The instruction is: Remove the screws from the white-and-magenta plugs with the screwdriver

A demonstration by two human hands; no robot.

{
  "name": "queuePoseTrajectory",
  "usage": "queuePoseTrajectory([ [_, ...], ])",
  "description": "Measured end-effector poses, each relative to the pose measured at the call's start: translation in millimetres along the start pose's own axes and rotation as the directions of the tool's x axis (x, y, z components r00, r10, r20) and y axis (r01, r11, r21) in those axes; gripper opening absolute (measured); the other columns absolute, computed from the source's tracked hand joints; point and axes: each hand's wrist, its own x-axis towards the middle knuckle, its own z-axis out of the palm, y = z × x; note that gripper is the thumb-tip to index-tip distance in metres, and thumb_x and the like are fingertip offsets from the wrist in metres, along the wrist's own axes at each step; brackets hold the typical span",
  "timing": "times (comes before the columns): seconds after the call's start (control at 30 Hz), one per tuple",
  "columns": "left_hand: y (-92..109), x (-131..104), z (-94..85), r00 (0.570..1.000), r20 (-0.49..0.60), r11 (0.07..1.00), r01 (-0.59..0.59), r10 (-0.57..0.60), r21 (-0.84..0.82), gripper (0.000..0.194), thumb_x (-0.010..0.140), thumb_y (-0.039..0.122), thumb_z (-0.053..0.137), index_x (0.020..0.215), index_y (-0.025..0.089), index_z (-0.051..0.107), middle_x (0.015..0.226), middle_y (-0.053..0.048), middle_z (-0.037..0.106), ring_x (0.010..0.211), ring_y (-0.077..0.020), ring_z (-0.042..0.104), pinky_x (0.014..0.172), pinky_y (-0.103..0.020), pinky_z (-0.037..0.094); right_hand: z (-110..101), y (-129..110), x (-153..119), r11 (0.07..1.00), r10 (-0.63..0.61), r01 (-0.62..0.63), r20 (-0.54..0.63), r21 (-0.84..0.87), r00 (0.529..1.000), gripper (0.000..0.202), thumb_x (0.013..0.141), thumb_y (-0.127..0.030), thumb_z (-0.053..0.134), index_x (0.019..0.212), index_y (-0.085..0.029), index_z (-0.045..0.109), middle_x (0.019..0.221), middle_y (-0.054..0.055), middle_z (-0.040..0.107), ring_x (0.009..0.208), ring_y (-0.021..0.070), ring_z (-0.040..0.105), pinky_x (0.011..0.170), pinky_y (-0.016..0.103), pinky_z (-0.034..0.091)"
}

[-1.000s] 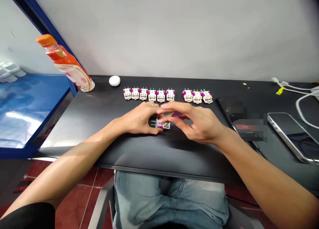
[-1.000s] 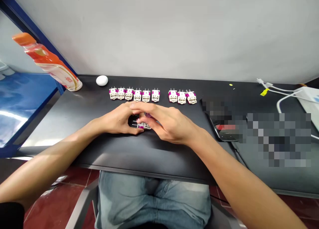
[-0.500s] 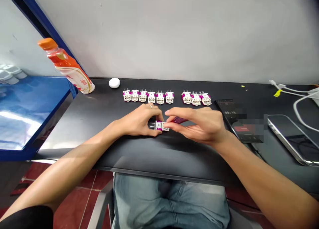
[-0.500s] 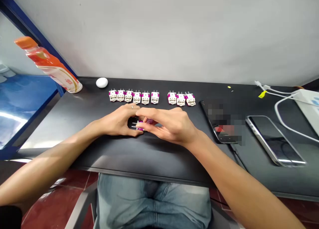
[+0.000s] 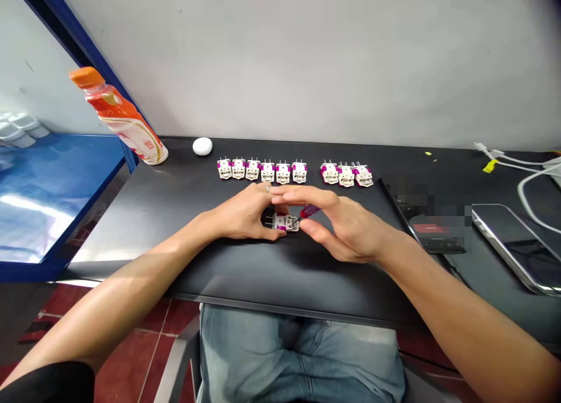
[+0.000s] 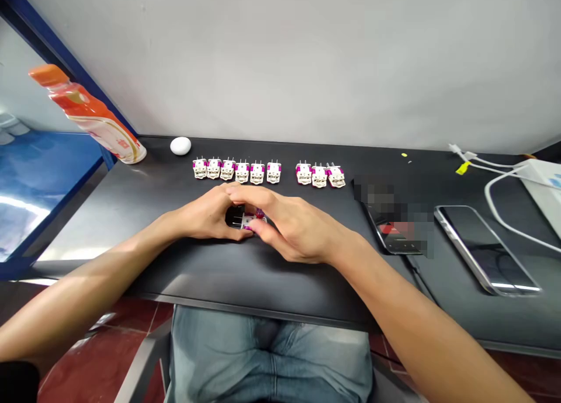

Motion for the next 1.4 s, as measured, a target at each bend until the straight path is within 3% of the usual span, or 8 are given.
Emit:
queuePoseTrajectory([
  [0.07, -0.5, 0.1, 0.9, 1.000, -0.015, 1.000, -0.002, 0.002, 0.010, 0.024, 0.088, 0.029, 0.086, 0.108, 0.021, 0.075, 0.111, -0.006, 0.078, 0.103, -0.0273, 0.071, 0.094, -0.039, 0.056, -0.3, -0.7, 1.0, 0.998, 0.057, -0.058, 0.026, 0.031, 0.998, 0.056, 0.115, -0.014, 0.055, 0.168, -0.034, 0.050, 0.145, 0.004, 0.085, 0.114, 0.0188, 0.090, 0.090, 0.030, 0.074],
  [0.23, -0.9, 0.8, 1.1, 1.000, 0.000, 0.998, 0.001, -0.001, 0.058, 0.020, 0.088, 0.032, 0.087, 0.097, 0.021, 0.072, 0.101, -0.004, 0.074, 0.101, -0.0272, 0.067, 0.092, -0.038, 0.052, 4.8, -3.5, 3.4, 0.972, -0.076, 0.042, -0.144, -0.230, 0.987, 0.029, 0.111, -0.019, 0.075, 0.137, -0.031, 0.071, 0.097, -0.007, 0.091, 0.074, 0.0138, 0.087, 0.062, 0.021, 0.064],
  [0.47, -0.8, 0.4, -0.3, 1.000, 0.012, 1.000, -0.003, 0.002, 0.030, 0.023, 0.088, 0.029, 0.086, 0.106, 0.022, 0.075, 0.108, -0.005, 0.077, 0.105, -0.0271, 0.068, 0.097, -0.039, 0.052, 12.5, -7.8, 5.9, 0.924, -0.143, 0.029, -0.273, -0.381, 0.951, 0.016, 0.110, -0.028, 0.082, 0.124, -0.028, 0.074, 0.078, -0.010, 0.086, 0.061, 0.0102, 0.081, 0.054, 0.021, 0.055],
  [0.7, -1.8, 0.5, 0.6, 1.000, -0.014, 0.999, -0.006, 0.007, 0.049, 0.024, 0.088, 0.035, 0.087, 0.089, 0.022, 0.067, 0.097, -0.003, 0.070, 0.094, -0.0248, 0.064, 0.089, -0.038, 0.051, 2.9, -4.6, 4.7, 0.999, -0.002, 0.005, 0.068, -0.047, 0.998, 0.044, 0.117, -0.015, 0.051, 0.159, -0.028, 0.051, 0.127, 0.003, 0.090, 0.097, 0.0172, 0.091, 0.077, 0.026, 0.070],
  [1.07, -1.8, 0.3, -0.8, 0.999, 0.006, 0.997, -0.031, 0.031, 0.076, 0.021, 0.088, 0.034, 0.087, 0.097, 0.021, 0.073, 0.100, -0.004, 0.074, 0.098, -0.0267, 0.067, 0.088, -0.038, 0.051, 12.8, -11.1, 5.6, 0.978, 0.042, -0.056, -0.073, -0.200, 0.996, 0.019, 0.116, -0.017, 0.062, 0.132, -0.028, 0.062, 0.099, -0.002, 0.087, 0.066, 0.0143, 0.079, 0.055, 0.024, 0.056],
  [1.27, -6.5, -4.5, -8.0, 0.998, -0.047, 0.996, -0.051, 0.047, -0.075, 0.064, 0.093, 0.034, 0.093, 0.151, 0.025, 0.069, 0.132, -0.008, 0.083, 0.118, -0.0281, 0.075, 0.111, -0.043, 0.057, 2.0, 6.0, -3.7, 0.971, 0.128, -0.092, -0.159, 0.219, 0.979, 0.058, 0.115, -0.011, 0.048, 0.166, -0.037, 0.041, 0.140, 0.004, 0.077, 0.075, 0.0101, 0.076, 0.071, 0.027, 0.065],
  [1.33, -10.2, -5.8, -13.4, 0.988, -0.121, 0.991, -0.104, 0.094, -0.085, 0.078, 0.088, 0.043, 0.100, 0.156, 0.028, 0.067, 0.142, -0.009, 0.081, 0.124, -0.0300, 0.075, 0.111, -0.043, 0.058, -6.4, 12.8, -6.0, 0.983, 0.140, -0.123, -0.123, 0.139, 0.982, 0.053, 0.111, -0.010, 0.048, 0.158, -0.033, 0.053, 0.127, 0.004, 0.076, 0.078, 0.0137, 0.070, 0.069, 0.029, 0.058],
  [1.4, -14.5, -5.9, -18.3, 0.963, -0.257, 0.992, -0.106, 0.084, -0.072, 0.079, 0.089, 0.051, 0.099, 0.157, 0.028, 0.067, 0.151, -0.012, 0.078, 0.129, -0.0318, 0.074, 0.107, -0.042, 0.059, -12.3, 16.2, -5.9, 0.988, 0.151, -0.150, 0.087, -0.024, 0.985, 0.050, 0.104, -0.010, 0.053, 0.149, -0.027, 0.063, 0.119, 0.006, 0.076, 0.078, 0.0167, 0.066, 0.070, 0.032, 0.054],
])
